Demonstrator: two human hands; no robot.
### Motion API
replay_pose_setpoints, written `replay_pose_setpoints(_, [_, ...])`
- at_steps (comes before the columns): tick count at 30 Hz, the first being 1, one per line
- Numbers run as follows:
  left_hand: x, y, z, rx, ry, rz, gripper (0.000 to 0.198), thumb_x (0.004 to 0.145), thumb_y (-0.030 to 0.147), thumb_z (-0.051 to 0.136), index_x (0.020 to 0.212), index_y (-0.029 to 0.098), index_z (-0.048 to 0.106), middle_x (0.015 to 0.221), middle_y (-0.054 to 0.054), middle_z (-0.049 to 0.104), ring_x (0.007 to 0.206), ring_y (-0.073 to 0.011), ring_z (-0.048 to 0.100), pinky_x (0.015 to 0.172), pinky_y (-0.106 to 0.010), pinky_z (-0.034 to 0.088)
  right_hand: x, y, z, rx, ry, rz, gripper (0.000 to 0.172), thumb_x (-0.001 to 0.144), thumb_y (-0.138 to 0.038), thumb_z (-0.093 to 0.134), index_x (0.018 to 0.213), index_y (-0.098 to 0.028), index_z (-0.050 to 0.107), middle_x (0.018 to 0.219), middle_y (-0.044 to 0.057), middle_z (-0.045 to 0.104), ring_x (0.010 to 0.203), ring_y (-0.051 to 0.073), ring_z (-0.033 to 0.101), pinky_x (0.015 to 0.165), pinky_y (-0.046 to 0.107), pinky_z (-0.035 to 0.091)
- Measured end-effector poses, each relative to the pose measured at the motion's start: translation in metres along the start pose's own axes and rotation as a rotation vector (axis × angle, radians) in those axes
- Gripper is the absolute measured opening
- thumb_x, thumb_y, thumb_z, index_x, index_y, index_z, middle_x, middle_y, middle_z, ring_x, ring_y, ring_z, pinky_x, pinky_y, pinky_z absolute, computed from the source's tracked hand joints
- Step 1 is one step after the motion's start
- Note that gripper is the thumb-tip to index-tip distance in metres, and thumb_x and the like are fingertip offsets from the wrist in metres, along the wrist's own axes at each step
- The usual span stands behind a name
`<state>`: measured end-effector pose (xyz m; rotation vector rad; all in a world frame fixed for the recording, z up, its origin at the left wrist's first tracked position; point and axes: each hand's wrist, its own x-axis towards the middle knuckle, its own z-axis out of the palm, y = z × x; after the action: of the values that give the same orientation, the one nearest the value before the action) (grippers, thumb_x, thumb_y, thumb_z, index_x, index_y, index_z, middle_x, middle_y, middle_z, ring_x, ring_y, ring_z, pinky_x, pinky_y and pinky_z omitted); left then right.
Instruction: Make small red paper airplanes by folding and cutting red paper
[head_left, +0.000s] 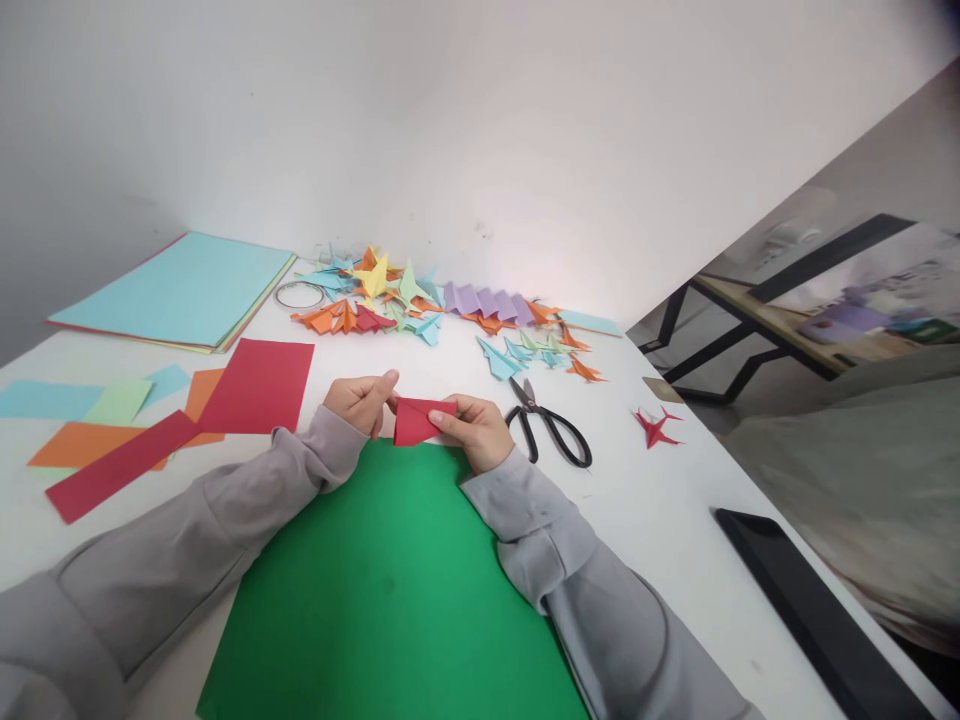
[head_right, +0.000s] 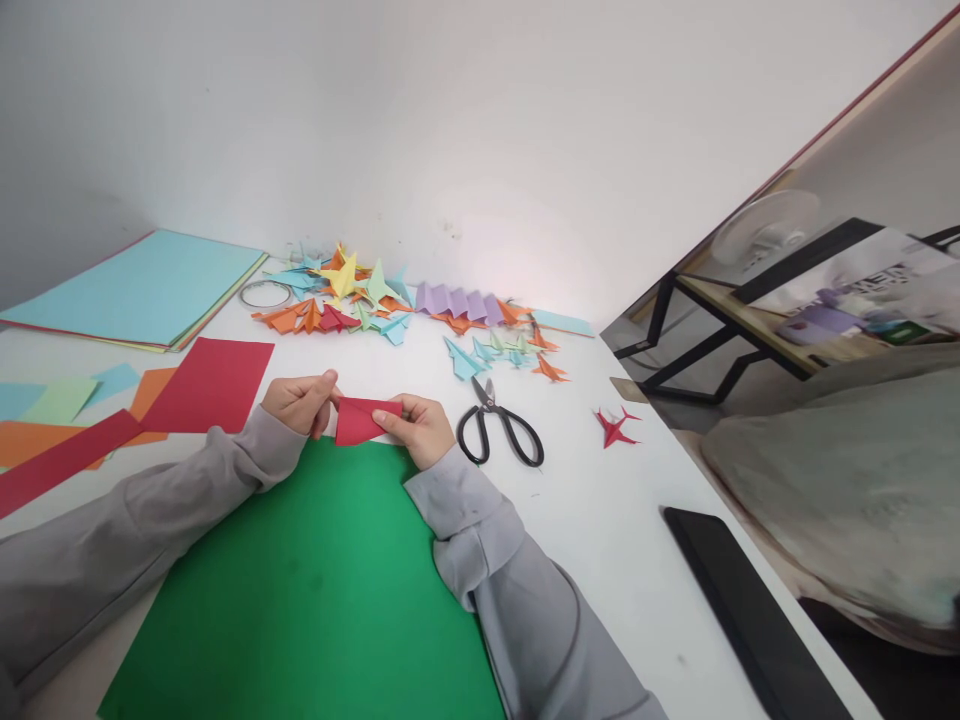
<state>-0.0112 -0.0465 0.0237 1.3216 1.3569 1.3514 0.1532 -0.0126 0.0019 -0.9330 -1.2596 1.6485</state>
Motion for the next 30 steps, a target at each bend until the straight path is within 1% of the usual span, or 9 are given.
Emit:
replay_pose_setpoints(4, [0.001, -0.002, -0.001, -0.016, -0.029, 0.017, 0.048, 0.078, 0.054, 0.046, 0.055, 0.015, 0.059, 0.026, 0.005, 0.039, 0.026, -0.0059, 0.033, 0.034, -0.02, 0.028, 0.0, -0.001, 0.0, -0.014, 0.003, 0.007, 0.028, 0.049, -0.036, 0.079, 0.059, -0.016, 0.062, 0.053, -0.003, 0.061, 0.044, 0.007, 0.048, 0.044, 0.02, 0.035])
replay_pose_setpoints(6, [0.001, -0.003, 0.0, -0.012, -0.044, 0.05, 0.041, 0.074, 0.051, 0.053, 0.057, 0.015, 0.059, 0.03, 0.006, 0.04, 0.028, -0.006, 0.035, 0.035, -0.02, 0.029, 0.0, -0.001, 0.0, -0.026, 0.0, 0.014, 0.029, 0.049, -0.037, 0.078, 0.059, -0.016, 0.061, 0.052, -0.003, 0.059, 0.043, 0.007, 0.046, 0.043, 0.02, 0.033])
replay_pose_setpoints(9, [0.0, -0.006, 0.001, -0.003, -0.033, 0.12, 0.029, 0.061, 0.042, 0.07, 0.06, 0.014, 0.06, 0.048, 0.004, 0.051, 0.032, -0.0036, 0.036, 0.032, -0.019, 0.024, 0.0, -0.001, 0.0, -0.041, -0.002, 0.022, 0.03, 0.048, -0.038, 0.079, 0.06, -0.016, 0.061, 0.051, -0.004, 0.058, 0.043, 0.007, 0.046, 0.043, 0.02, 0.033])
replay_pose_setpoints(11, [-0.001, -0.008, 0.003, -0.003, -0.014, 0.163, 0.027, 0.056, 0.036, 0.074, 0.062, 0.014, 0.06, 0.058, 0.003, 0.054, 0.034, -0.0018, 0.035, 0.031, -0.019, 0.021, 0.0, 0.0, 0.0, -0.044, -0.004, 0.032, 0.032, 0.047, -0.038, 0.079, 0.061, -0.016, 0.061, 0.052, -0.004, 0.058, 0.044, 0.007, 0.046, 0.044, 0.02, 0.033])
replay_pose_setpoints(17, [0.0, -0.01, 0.002, 0.016, -0.013, 0.228, 0.022, 0.061, 0.032, 0.072, 0.061, 0.013, 0.062, 0.058, 0.002, 0.054, 0.036, -0.0017, 0.034, 0.033, -0.019, 0.023, 0.001, 0.0, -0.001, -0.059, -0.015, 0.027, 0.032, 0.047, -0.038, 0.079, 0.062, -0.016, 0.061, 0.053, -0.004, 0.058, 0.045, 0.007, 0.046, 0.045, 0.02, 0.032])
replay_pose_setpoints(22, [0.001, -0.007, 0.0, 0.051, -0.035, 0.267, 0.023, 0.067, 0.033, 0.066, 0.056, 0.014, 0.059, 0.056, 0.001, 0.053, 0.037, -0.003, 0.038, 0.034, -0.019, 0.025, 0.0, -0.001, 0.0, -0.055, -0.022, 0.031, 0.032, 0.048, -0.039, 0.079, 0.061, -0.016, 0.061, 0.052, -0.004, 0.058, 0.045, 0.006, 0.046, 0.045, 0.019, 0.032])
replay_pose_setpoints(27, [0.002, -0.005, -0.003, 0.035, -0.082, 0.203, 0.028, 0.074, 0.034, 0.058, 0.054, 0.015, 0.054, 0.043, 0.005, 0.047, 0.03, -0.0043, 0.039, 0.035, -0.02, 0.027, -0.001, -0.002, 0.003, -0.047, -0.006, -0.007, 0.031, 0.048, -0.038, 0.079, 0.059, -0.016, 0.059, 0.051, -0.005, 0.057, 0.044, 0.006, 0.044, 0.044, 0.019, 0.031])
replay_pose_setpoints(30, [0.002, -0.006, -0.005, 0.026, -0.114, 0.137, 0.031, 0.077, 0.036, 0.054, 0.054, 0.016, 0.05, 0.035, 0.006, 0.043, 0.029, -0.0054, 0.038, 0.035, -0.019, 0.028, -0.001, -0.003, 0.003, -0.043, 0.01, -0.002, 0.033, 0.048, -0.039, 0.078, 0.057, -0.016, 0.056, 0.05, -0.005, 0.056, 0.043, 0.006, 0.043, 0.043, 0.02, 0.03])
